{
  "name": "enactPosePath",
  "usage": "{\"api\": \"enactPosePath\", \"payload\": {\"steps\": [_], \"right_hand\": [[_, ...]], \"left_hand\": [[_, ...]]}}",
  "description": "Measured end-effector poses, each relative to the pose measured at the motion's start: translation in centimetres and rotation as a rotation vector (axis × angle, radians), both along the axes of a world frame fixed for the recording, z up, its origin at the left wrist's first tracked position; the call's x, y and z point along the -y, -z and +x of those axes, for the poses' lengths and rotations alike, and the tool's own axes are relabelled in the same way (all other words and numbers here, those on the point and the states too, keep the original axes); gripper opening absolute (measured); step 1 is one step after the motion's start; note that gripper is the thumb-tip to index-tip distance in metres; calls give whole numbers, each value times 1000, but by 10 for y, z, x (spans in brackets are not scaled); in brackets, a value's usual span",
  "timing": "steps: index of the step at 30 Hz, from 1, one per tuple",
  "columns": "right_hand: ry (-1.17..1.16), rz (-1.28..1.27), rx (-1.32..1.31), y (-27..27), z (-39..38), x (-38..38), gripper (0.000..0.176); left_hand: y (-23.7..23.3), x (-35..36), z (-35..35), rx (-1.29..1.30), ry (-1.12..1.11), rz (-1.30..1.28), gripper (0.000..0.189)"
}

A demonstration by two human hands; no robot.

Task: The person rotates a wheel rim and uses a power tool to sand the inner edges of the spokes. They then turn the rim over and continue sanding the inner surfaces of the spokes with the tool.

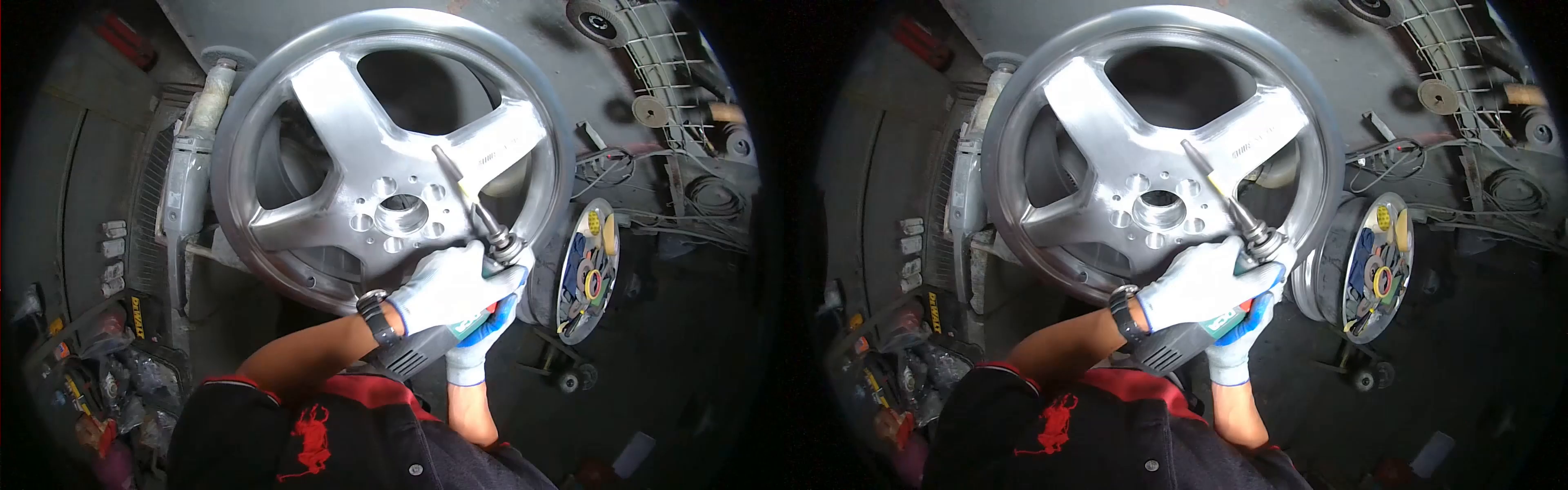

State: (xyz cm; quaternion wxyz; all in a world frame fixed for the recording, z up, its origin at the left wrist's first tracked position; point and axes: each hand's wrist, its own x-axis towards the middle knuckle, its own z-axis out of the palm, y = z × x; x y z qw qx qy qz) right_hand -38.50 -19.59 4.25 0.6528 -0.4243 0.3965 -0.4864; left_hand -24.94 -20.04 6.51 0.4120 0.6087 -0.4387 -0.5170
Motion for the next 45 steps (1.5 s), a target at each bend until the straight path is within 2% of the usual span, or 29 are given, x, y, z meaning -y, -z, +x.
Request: {"api": "enactPosePath", "payload": {"steps": [3, 5, 7, 9, 11, 13, 16, 17, 20, 21, 23, 25, 27, 28, 29, 31, 32, 33, 35, 36, 41, 43, 44, 45], "right_hand": [[24, -31, -71, -8, 6, -5, 50], [-19, 3, 5, -17, 9, -6, 50], [24, 83, 215, -23, 16, -8, 49], [2, 80, 254, -19, 18, -17, 49], [91, 47, 36, -18, 30, -29, 49], [122, 61, 68, -7, 41, -40, 49], [57, -250, -512, -5, 57, -54, 44], [77, -238, -505, -5, 62, -57, 44], [146, -5, -173, -6, 76, -66, 49], [169, 0, -172, -9, 76, -68, 49], [270, -37, -374, -13, 71, -69, 46], [274, -66, -338, -18, 74, -68, 47], [384, 70, -18, -28, 83, -74, 46], [397, 95, 65, -20, 83, -79, 48], [411, 98, 75, -18, 79, -85, 48], [85, -526, -1056, -15, 65, -101, 45], [65, -402, -988, -7, 63, -111, 47], [83, -390, -984, -8, 70, -115, 47], [295, 109, -285, -15, 86, -116, 45], [289, 211, 26, -23, 89, -107, 47], [539, 122, -152, -29, 93, -99, 60], [523, -12, -310, -36, 95, -96, 70], [530, 40, -284, -42, 102, -99, 82], [542, 46, -278, -39, 104, -105, 82]], "left_hand": [[-4, 0, 1, -7, 43, 38, 71], [-11, 6, 6, -27, 87, 51, 70], [-13, 9, 9, -22, 139, -11, 69], [-13, 4, 15, -26, 161, -13, 69], [-2, -7, 17, 45, 123, -15, 69], [-2, -21, 28, 40, 122, 20, 68], [-3, -40, 45, 132, 88, 85, 63], [-3, -42, 48, 142, 108, 90, 63], [7, -45, 53, 205, 153, 78, 62], [2, -42, 53, 206, 177, 78, 62], [-13, -30, 54, 188, 287, 44, 64], [-16, -20, 53, 185, 387, 134, 65], [-13, -18, 54, 62, 448, 121, 58], [-9, -22, 59, -43, 471, 139, 49], [-9, -26, 65, -33, 485, 143, 49], [-12, -37, 75, -266, 385, 89, 42], [-14, -42, 81, -325, 389, 114, 39], [-18, -43, 86, -316, 408, 121, 39], [-26, -46, 93, -308, 399, 101, 35], [-19, -46, 88, -314, 375, 53, 30], [-10, -23, 84, -296, 598, -96, 26], [-12, -22, 85, -508, 560, -87, 27], [-17, -28, 91, -575, 537, -64, 29], [-13, -31, 95, -585, 564, -2, 33]]}}
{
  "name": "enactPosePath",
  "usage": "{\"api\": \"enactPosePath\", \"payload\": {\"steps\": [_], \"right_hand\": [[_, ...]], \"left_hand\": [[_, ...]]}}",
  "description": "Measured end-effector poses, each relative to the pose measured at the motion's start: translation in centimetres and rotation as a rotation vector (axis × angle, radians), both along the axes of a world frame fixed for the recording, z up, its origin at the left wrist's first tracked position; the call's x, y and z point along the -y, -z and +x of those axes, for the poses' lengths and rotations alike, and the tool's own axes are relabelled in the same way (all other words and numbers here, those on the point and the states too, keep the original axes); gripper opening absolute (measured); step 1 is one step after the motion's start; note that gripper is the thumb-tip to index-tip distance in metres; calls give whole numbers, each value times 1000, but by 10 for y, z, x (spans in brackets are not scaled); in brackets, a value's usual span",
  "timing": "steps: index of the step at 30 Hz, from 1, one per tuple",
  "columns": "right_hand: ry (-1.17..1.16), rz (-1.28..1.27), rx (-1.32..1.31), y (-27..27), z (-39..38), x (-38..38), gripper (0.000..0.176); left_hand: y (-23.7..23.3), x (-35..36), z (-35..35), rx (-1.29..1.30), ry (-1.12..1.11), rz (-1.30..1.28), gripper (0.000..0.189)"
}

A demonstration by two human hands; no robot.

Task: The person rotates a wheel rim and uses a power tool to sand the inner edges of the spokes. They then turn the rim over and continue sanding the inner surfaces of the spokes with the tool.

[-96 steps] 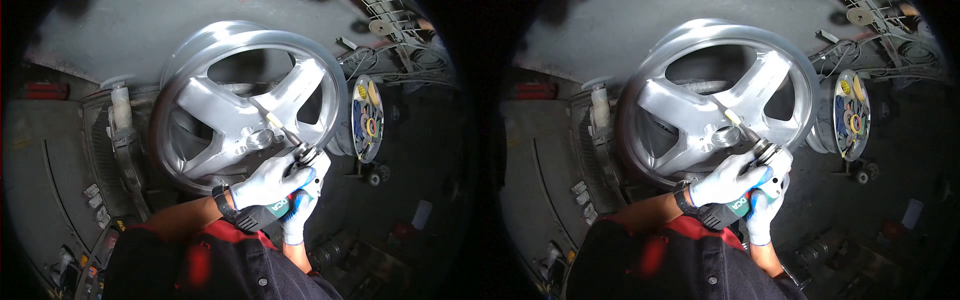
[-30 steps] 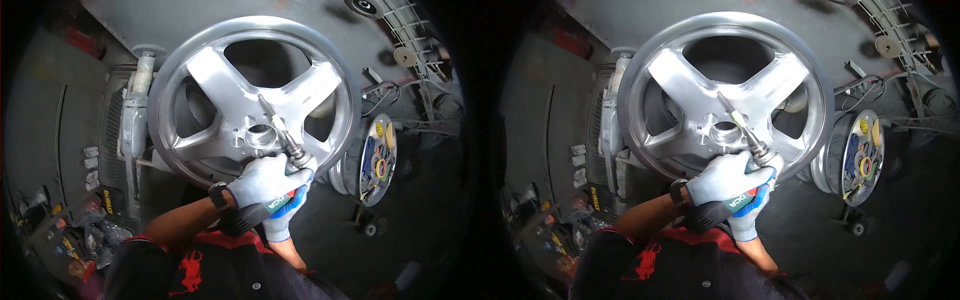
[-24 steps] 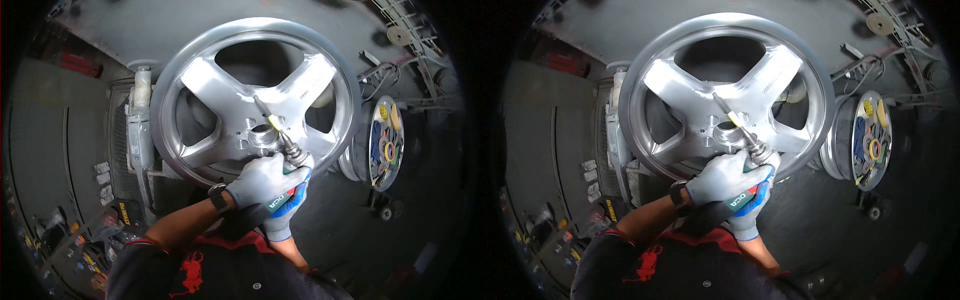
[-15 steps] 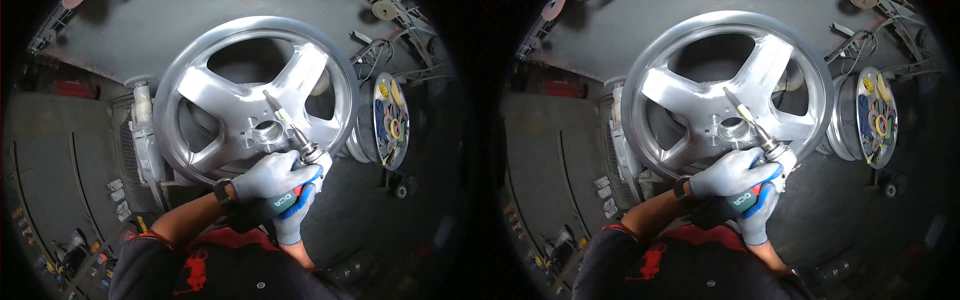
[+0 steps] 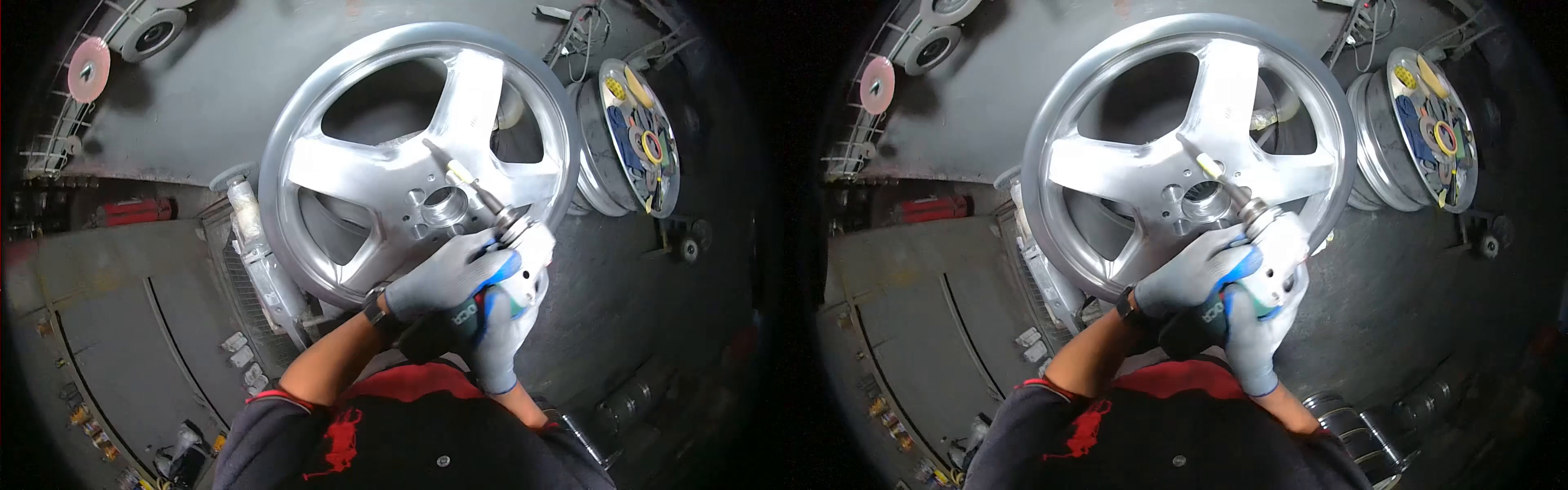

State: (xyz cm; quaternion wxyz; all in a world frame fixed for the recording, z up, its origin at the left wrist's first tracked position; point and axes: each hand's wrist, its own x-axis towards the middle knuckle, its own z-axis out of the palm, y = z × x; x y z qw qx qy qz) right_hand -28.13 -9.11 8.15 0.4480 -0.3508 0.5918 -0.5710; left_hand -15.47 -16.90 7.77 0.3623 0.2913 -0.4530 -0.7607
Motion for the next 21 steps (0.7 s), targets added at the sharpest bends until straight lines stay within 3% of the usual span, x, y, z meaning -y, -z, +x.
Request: {"api": "enactPosePath", "payload": {"steps": [4, 6, 12, 15, 17, 18, 19, 20, 21], "right_hand": [[-16, 60, 60, -7, 13, -8, 91], [-255, 43, -6, -19, 13, -6, 88], [10, 0, 171, -12, 15, -3, 88], [40, 45, 292, 1, 13, -9, 89], [20, 96, 358, 34, 7, -27, 88], [-164, 102, 88, 71, -5, -48, 85], [-344, 103, -186, 91, -11, -58, 83], [-341, 103, -179, 89, -6, -56, 83], [-220, 179, 231, 83, 2, -52, 75]], "left_hand": [[6, -31, 14, -113, -57, 241, 40], [4, -34, 17, -175, -74, 301, 41], [5, -12, 6, -79, -24, 226, 46], [6, -8, 9, 156, 84, 68, 45], [8, -18, 11, 287, -42, 48, 43], [3, -19, 15, 294, -39, 48, 43], [-5, -18, 19, 470, 11, 41, 43], [-9, -19, 21, 647, 63, 36, 44], [-7, -22, 17, 667, -17, -23, 46]]}}
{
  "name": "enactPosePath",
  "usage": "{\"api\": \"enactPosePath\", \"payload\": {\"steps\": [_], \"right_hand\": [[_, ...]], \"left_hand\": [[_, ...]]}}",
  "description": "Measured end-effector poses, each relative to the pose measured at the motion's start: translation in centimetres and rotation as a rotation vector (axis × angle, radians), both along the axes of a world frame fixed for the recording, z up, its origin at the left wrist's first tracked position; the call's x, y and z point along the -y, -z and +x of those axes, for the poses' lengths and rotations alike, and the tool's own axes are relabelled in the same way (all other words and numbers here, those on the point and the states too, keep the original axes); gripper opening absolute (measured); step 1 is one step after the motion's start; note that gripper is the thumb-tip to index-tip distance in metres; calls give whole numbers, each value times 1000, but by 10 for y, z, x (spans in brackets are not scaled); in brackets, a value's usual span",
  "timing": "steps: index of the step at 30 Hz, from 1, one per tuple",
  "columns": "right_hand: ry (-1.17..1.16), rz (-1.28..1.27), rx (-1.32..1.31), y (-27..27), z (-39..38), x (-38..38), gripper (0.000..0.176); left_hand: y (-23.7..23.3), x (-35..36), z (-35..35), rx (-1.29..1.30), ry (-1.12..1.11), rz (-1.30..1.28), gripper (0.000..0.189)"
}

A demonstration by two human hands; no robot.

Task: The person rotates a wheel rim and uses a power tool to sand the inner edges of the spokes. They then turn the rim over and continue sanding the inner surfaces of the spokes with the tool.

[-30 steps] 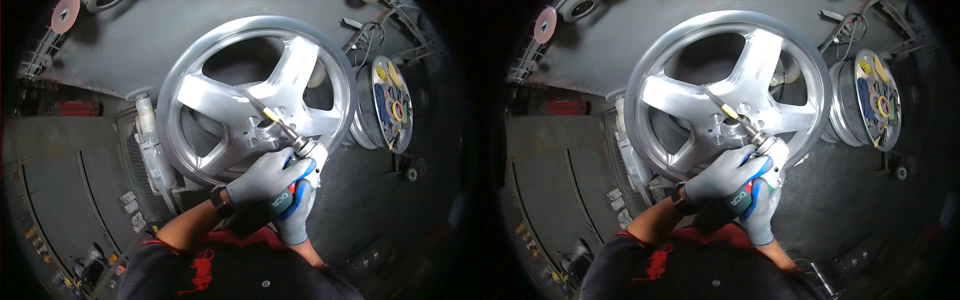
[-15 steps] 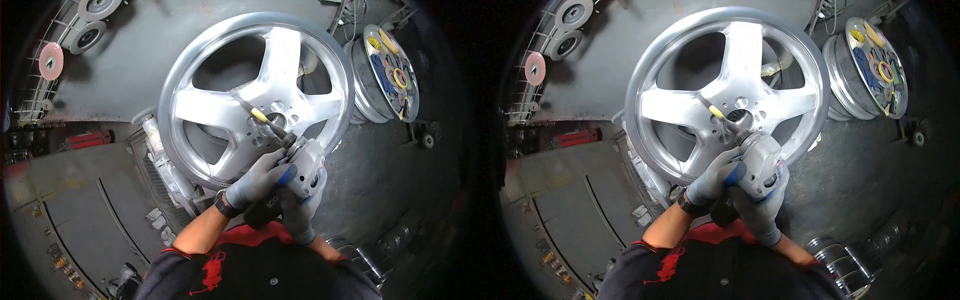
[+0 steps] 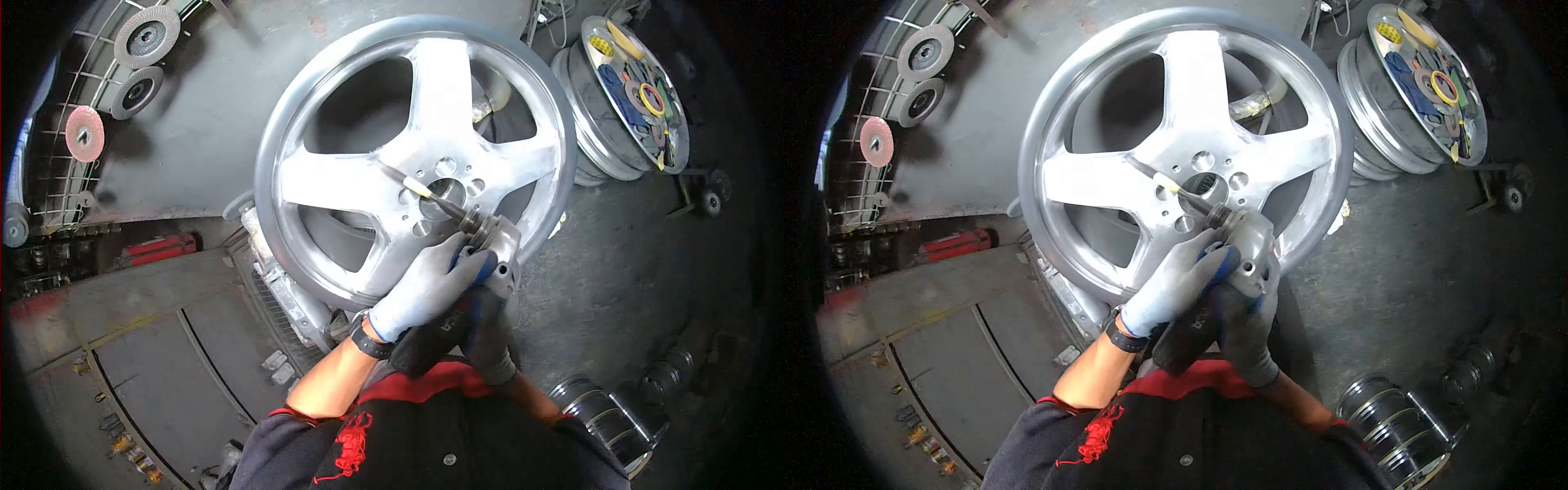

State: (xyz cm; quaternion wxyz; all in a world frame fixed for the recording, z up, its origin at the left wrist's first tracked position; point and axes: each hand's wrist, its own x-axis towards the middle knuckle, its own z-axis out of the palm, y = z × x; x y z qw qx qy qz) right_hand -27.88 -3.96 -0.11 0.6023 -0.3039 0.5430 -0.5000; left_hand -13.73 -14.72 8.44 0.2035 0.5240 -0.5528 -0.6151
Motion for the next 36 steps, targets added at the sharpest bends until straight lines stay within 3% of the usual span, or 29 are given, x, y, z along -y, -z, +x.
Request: {"api": "enactPosePath", "payload": {"steps": [1, 10, 13, 15, 17, 18, 19, 20, 21, 22, 23, 24, 25, 26, 27, 29, 30, 32, 34, 36], "right_hand": [[147, 134, 382, -3, 5, 4, 68], [85, 67, 333, -11, 11, 21, 53], [122, 2, 298, -20, 34, 21, 48], [114, 10, 412, -13, 49, 17, 50], [111, 17, 520, -15, 59, 15, 52], [99, -56, 479, -34, 61, 24, 51], [88, -128, 435, -43, 62, 29, 51], [94, -126, 436, -38, 59, 27, 51], [75, -338, -19, -27, 52, 24, 55], [50, -538, -481, -19, 45, 20, 59], [50, -536, -483, -14, 41, 18, 59], [28, -423, -279, -12, 39, 17, 67], [3, -307, -74, -12, 38, 17, 76], [119, -144, 190, -15, 46, 13, 80], [112, -139, 196, 4, 60, 11, 80], [434, -712, -704, 59, 87, 4, 70], [436, -712, -701, 45, 82, 5, 70], [38, -421, -328, -1, 65, 8, 59], [59, -346, -247, -8, 60, 12, 58], [75, -276, -172, -6, 54, 12, 57]], "left_hand": [[1, 1, -4, 4, 0, 1, 46], [-7, 14, -10, 155, 109, 70, 53], [-8, 2, 3, 363, 107, -30, 53], [5, -11, 13, 294, 21, -29, 53], [5, -15, 27, 491, 144, -574, 53], [19, -18, 40, 652, 377, -778, 54], [11, -15, 35, 652, 383, -778, 54], [0, -13, 27, 547, 271, -565, 55], [-5, -12, 19, 438, 159, -352, 56], [-1, -11, 12, 436, 161, -350, 56], [4, -8, 4, 461, 143, -206, 58], [5, -5, 1, 485, 122, -63, 59], [2, -4, 2, 485, 117, -63, 59], [-4, -4, 4, 484, 179, -110, 60], [-9, -5, 8, 486, 242, -154, 62], [-5, -14, 22, 501, 193, -250, 63], [-4, -17, 27, 509, 148, -357, 65], [-8, -15, 28, 527, 159, -291, 66], [-6, -13, 24, 536, 175, -222, 67], [2, -9, 11, 529, 135, 30, 68]]}}
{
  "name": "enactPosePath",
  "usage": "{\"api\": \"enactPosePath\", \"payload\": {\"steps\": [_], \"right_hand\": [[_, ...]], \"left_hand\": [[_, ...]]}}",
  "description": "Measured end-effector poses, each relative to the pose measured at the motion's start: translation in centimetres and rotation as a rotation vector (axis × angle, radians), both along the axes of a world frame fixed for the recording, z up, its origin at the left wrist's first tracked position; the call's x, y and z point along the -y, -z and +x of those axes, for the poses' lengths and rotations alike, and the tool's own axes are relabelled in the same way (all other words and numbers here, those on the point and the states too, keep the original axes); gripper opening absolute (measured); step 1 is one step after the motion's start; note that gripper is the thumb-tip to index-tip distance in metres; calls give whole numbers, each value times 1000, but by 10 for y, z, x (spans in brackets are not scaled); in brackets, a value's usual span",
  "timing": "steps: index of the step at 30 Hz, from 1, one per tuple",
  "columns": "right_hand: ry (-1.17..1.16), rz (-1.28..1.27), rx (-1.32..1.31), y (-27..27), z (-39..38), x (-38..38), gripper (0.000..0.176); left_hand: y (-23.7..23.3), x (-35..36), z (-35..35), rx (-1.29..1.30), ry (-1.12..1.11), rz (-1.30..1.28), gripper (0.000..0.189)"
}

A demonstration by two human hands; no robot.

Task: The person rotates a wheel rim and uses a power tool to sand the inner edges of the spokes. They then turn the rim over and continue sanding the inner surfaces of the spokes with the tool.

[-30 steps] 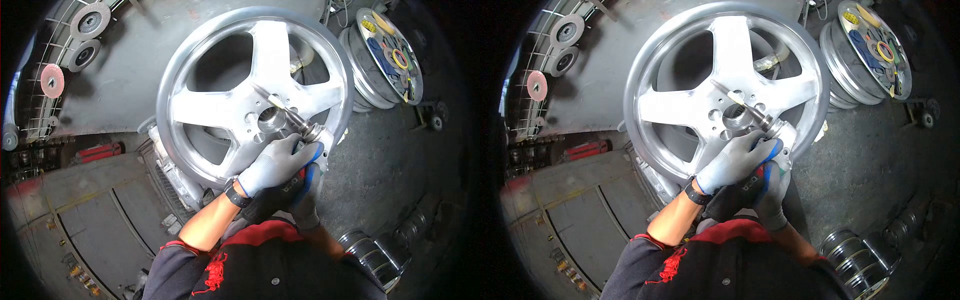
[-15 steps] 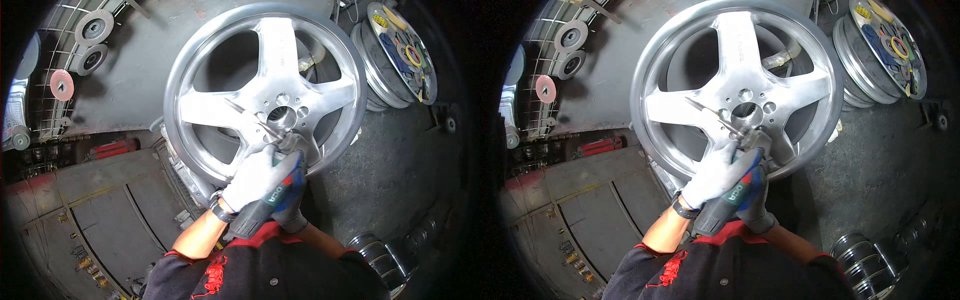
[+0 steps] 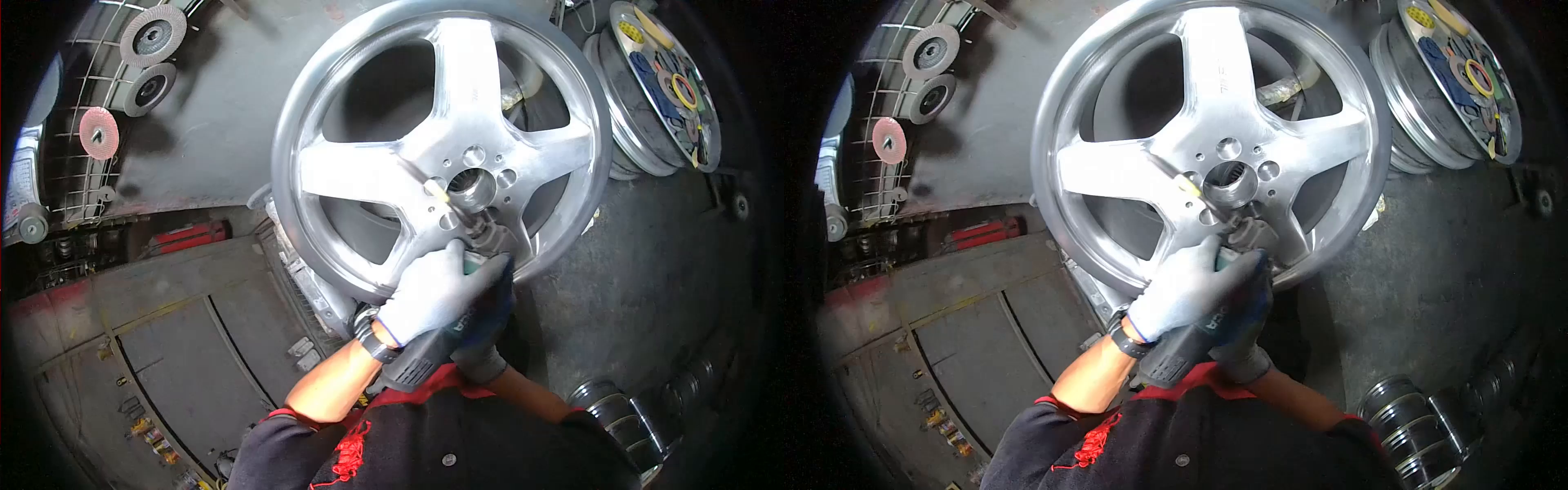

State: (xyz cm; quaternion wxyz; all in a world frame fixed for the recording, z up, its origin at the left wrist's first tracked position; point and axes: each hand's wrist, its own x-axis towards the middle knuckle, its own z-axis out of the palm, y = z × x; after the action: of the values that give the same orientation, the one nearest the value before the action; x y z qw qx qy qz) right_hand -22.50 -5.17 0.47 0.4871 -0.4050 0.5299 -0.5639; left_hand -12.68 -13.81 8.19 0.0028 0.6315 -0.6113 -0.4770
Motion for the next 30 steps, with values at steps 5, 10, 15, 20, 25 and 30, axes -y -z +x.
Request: {"api": "enactPosePath", "payload": {"steps": [5, 10, 15, 20, 25, 30], "right_hand": [[-32, -205, -36, 5, 3, 4, 51], [47, -157, -362, -3, 5, 2, 59], [5, -220, -262, 6, -8, 0, 68], [-111, -61, -137, 3, -2, -5, 65], [124, 79, 292, -6, -14, 15, 66], [87, 103, 812, -19, -19, 27, 41]], "left_hand": [[-11, -2, 9, -3, 138, -165, 69], [-10, -5, 11, 4, 145, -319, 70], [17, -12, 8, -106, 238, -502, 33], [1, -9, 10, -24, 220, -500, 40], [6, 23, -20, -129, -3, -33, 67], [-6, 34, -22, -172, 61, -20, 67]]}}
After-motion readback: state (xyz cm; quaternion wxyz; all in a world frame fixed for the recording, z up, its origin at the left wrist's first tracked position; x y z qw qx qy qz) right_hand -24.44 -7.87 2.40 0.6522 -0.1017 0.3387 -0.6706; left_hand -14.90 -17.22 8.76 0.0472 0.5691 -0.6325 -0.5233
